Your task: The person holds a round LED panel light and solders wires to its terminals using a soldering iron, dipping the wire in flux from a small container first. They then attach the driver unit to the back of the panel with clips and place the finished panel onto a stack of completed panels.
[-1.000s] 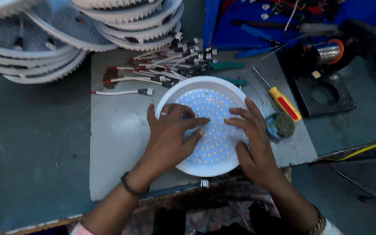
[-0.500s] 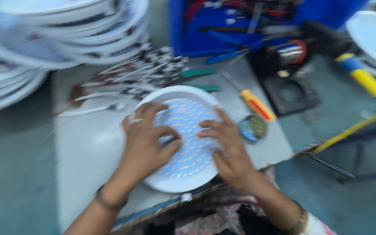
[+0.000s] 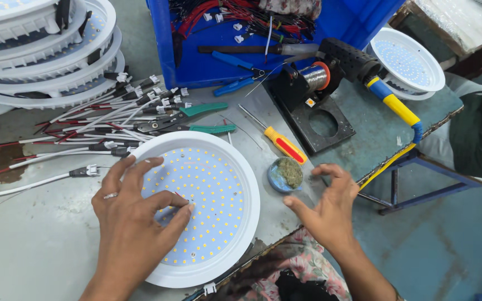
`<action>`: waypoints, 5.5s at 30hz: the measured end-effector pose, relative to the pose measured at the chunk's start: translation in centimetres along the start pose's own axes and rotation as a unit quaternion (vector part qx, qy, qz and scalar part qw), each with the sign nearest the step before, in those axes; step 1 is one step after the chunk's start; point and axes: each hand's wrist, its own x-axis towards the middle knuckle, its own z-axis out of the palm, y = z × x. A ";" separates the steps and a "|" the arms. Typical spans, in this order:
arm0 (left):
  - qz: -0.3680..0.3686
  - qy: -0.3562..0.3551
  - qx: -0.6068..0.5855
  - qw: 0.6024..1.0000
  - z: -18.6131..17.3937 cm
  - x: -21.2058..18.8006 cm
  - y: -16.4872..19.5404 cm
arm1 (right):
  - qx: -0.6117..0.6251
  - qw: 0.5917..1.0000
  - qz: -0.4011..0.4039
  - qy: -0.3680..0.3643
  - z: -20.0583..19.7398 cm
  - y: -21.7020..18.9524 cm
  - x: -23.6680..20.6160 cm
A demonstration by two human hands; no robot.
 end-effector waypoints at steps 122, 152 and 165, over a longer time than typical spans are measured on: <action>-0.055 -0.028 -0.022 0.998 0.0 0.6 1.2 | 0.467 0.849 0.043 0.243 -1.4 14.0 2.4; -0.072 -0.043 -0.035 0.996 0.0 0.9 1.2 | 0.452 0.889 -0.039 -0.058 -1.4 -2.3 3.8; -0.072 -0.043 -0.023 0.996 -0.1 1.0 1.3 | 0.491 0.869 -0.030 -0.049 -1.3 -2.3 3.7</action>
